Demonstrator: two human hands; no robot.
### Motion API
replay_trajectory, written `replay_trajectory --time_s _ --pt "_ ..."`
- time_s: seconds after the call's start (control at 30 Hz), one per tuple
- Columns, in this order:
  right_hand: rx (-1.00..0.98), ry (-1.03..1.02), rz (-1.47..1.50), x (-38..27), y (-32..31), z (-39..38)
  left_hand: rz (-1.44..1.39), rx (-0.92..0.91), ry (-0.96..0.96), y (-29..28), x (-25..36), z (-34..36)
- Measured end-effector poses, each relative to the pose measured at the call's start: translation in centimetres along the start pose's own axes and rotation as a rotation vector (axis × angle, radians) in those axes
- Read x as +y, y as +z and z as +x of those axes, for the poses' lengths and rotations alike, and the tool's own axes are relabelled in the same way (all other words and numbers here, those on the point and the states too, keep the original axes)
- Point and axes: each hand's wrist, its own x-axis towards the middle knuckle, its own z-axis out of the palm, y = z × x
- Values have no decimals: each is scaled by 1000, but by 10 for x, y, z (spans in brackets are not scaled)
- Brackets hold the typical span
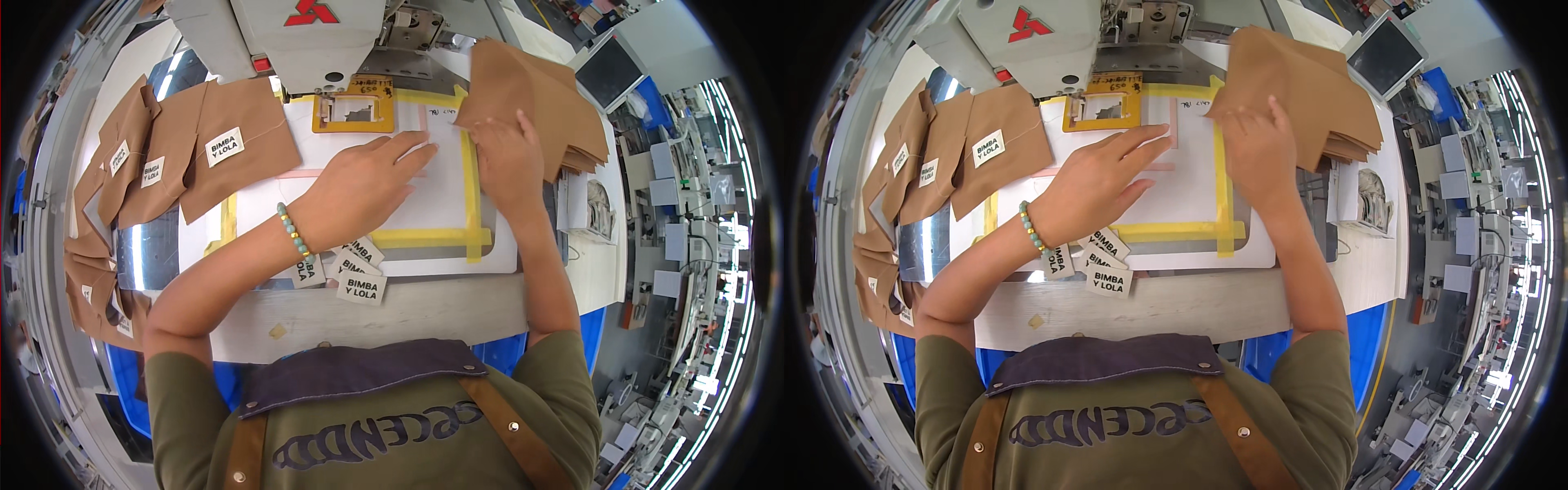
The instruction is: Sewing brand labels onto leather pieces using an industrial sewing machine.
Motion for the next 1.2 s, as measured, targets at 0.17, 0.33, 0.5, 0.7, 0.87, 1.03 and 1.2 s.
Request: replay_trajectory --time_s 0.17,0.33,0.5,0.7,0.87,1.03,1.2 --pt "29 -12 251 -52 -5 4 -9 67 -1 19 -2 13" --pt "-79 -48 419 -68 -10 -3 176 39 112 31 -23 17" --pt "-95 -74 152 -56 -11 -14 339 2 146 15 -38 -7" --pt "-158 -76 39 -44 5 -15 608 -91 121 -6 -55 -49" --pt "-335 -24 198 -64 4 4 707 -2 17 -22 -73 -76" --pt "-399 -26 281 -62 14 10 609 29 -87 -41 -82 -106" --pt "-409 -15 295 -63 20 10 551 104 -305 -52 -91 -115"
